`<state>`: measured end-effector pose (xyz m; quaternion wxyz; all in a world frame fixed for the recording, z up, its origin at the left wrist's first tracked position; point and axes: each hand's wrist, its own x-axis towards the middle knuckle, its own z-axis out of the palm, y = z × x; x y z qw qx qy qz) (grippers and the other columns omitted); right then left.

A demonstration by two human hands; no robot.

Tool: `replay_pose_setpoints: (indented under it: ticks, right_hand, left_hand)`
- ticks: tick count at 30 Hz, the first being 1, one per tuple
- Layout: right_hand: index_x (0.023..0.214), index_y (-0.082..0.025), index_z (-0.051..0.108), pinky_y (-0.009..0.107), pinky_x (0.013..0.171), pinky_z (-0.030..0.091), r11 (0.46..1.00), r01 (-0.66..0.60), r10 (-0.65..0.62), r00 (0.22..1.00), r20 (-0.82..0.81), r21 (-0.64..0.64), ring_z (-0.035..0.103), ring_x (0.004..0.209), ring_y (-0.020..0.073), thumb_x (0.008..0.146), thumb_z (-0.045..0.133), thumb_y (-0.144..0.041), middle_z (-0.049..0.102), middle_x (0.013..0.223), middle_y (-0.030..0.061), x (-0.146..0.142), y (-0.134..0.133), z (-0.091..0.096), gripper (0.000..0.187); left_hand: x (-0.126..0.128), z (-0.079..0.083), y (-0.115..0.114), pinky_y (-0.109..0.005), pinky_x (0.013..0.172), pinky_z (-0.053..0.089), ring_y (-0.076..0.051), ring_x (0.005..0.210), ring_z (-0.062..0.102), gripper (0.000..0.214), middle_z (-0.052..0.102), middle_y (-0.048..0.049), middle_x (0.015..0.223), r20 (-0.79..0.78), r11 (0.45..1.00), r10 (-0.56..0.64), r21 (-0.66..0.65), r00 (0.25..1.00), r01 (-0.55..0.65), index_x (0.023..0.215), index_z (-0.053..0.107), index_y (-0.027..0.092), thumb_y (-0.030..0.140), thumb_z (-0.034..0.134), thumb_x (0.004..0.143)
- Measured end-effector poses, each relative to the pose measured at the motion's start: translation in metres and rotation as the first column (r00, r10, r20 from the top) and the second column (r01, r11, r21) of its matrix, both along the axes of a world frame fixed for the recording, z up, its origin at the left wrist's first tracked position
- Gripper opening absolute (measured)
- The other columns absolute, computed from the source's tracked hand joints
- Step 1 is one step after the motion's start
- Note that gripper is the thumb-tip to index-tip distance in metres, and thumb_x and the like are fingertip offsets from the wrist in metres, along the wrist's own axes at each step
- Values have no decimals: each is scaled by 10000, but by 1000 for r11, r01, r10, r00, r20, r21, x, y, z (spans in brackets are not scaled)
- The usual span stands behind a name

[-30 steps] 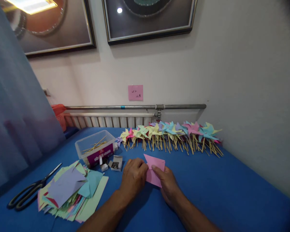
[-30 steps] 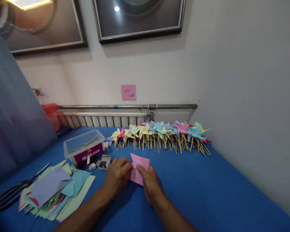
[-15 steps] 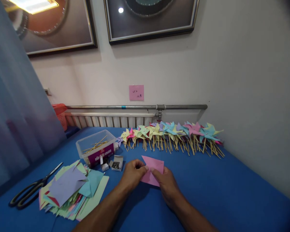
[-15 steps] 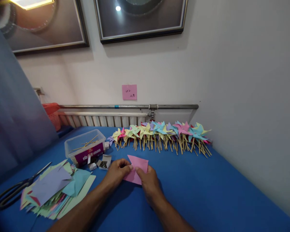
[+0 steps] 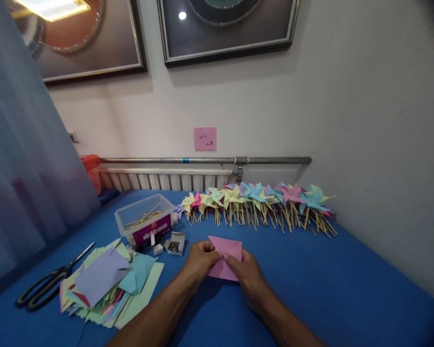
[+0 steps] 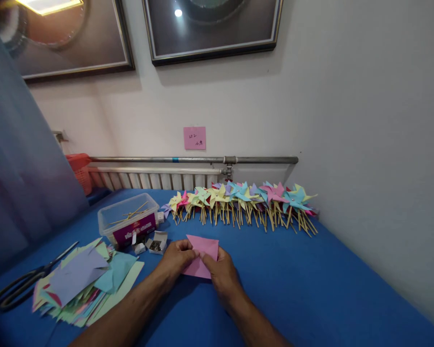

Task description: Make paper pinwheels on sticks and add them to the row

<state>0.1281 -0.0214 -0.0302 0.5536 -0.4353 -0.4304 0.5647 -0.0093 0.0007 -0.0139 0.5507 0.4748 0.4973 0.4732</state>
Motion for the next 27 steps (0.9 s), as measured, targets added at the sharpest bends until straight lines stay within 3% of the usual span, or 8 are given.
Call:
replay_pose_setpoints:
  ticks: [9,17,24,27]
  right_hand:
    - [982,-176,726,323,647,537,999,-4,8,997,-83,39,705,726,241,746,757,-558,763,771,46,3,4,-5,450]
    - [898,-205,694,335,708,539,999,-23,29,979,-200,30,694,809,248,764,711,-619,743,820,46,1,-3,16,436]
    - [772,-202,634,271,638,485,998,-61,56,955,-290,-8,636,665,168,704,834,-446,674,684,-20,1,-5,16,323]
    - [835,-189,645,276,635,483,993,-117,104,956,-272,-31,624,619,153,673,863,-421,689,697,-7,2,-4,13,357]
  left_hand:
    - [2,8,-5,-202,421,251,-65,401,356,276,460,61,430,-55,998,52,-42,997,-54,543,465,189,202,724,635]
    - [1,7,-3,-207,425,231,-62,403,328,227,437,69,424,-74,997,64,-37,995,-67,538,449,198,163,652,633]
    - [1,1,-2,-210,429,243,-64,410,337,227,438,68,440,-111,999,45,0,993,-46,541,450,197,161,654,634]
    - [2,-1,-2,-208,433,256,-63,417,348,234,447,71,448,-116,998,51,-16,992,-53,551,462,194,160,680,629]
